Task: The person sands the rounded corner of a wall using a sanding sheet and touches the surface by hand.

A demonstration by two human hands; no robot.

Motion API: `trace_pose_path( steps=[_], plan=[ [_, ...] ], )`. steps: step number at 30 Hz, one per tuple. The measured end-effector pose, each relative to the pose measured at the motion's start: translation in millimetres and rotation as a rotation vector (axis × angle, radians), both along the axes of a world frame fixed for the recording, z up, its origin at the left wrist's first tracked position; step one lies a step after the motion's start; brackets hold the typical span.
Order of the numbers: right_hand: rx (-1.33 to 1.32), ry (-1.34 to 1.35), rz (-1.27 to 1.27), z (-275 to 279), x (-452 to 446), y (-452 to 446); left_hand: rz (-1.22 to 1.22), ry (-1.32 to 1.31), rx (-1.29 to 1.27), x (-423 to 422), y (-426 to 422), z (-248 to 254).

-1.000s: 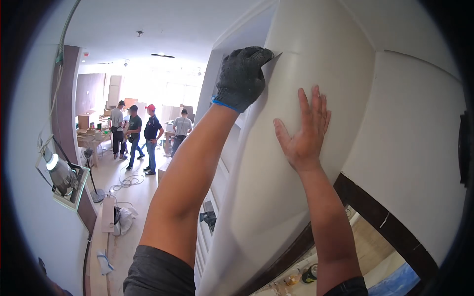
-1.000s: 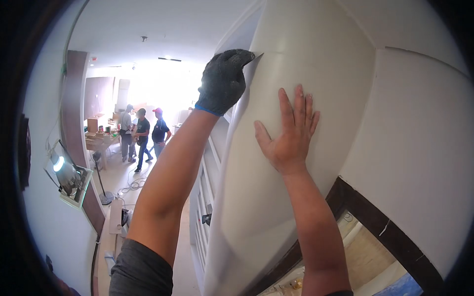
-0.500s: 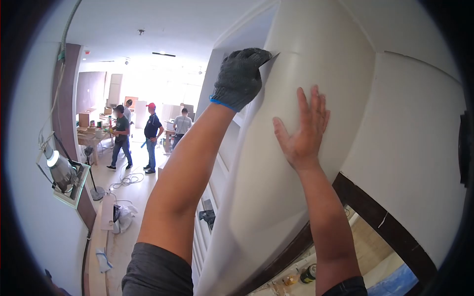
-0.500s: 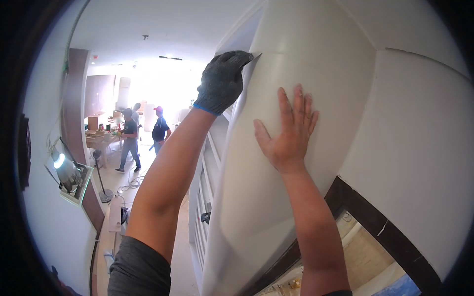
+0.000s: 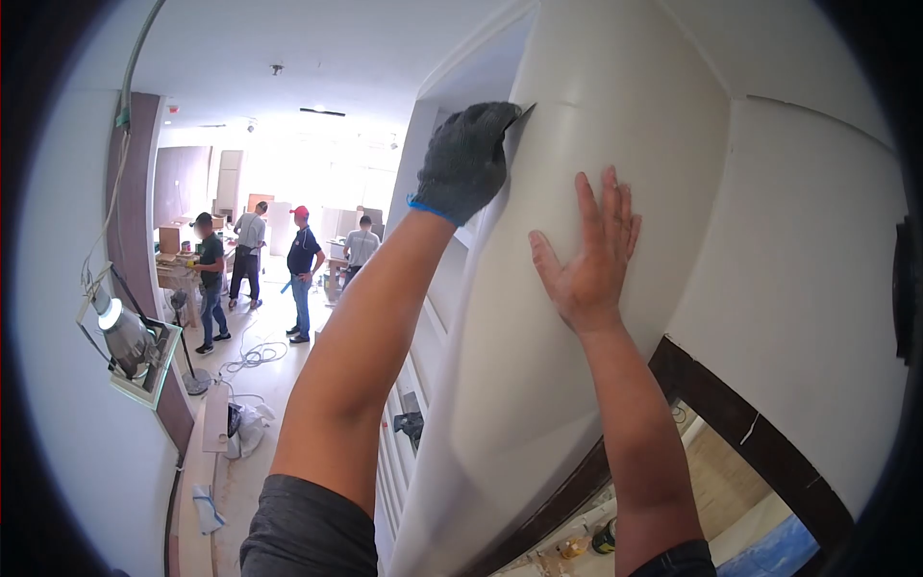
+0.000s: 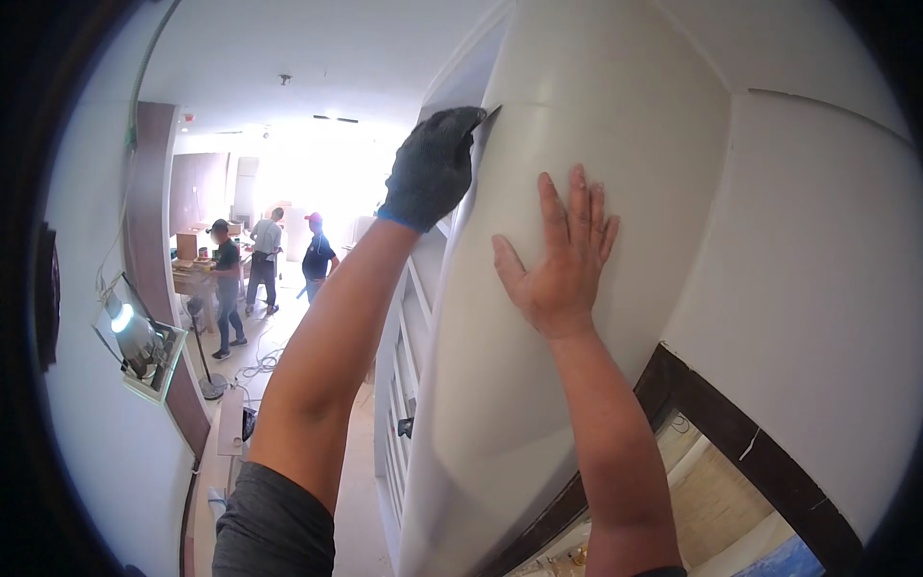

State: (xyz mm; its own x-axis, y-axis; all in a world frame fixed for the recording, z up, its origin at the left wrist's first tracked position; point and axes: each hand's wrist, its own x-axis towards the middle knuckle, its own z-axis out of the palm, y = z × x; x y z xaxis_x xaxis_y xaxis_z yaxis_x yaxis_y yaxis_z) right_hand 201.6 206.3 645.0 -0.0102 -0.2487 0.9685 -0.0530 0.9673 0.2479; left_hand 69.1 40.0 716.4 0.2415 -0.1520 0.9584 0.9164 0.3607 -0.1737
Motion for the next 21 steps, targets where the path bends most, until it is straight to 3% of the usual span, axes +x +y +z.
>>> trace_pose_path(
  steps=[7, 11, 21],
  plan=[
    [0.0, 0.005, 0.01, -0.6, -1.4, 0.6, 0.062, 0.003, 0.018, -1.5, -2.4, 5.7],
    [0.002, 0.012, 0.028, -1.3, -2.3, 1.4, 0.181, 0.155, -0.039, 30.9, -6.9, -5.1],
    [-0.04, -0.008, 0.043, -1.7, -1.0, -1.2, 0.318, 0.123, -0.057, 63.6, -4.6, 7.8]
  ],
)
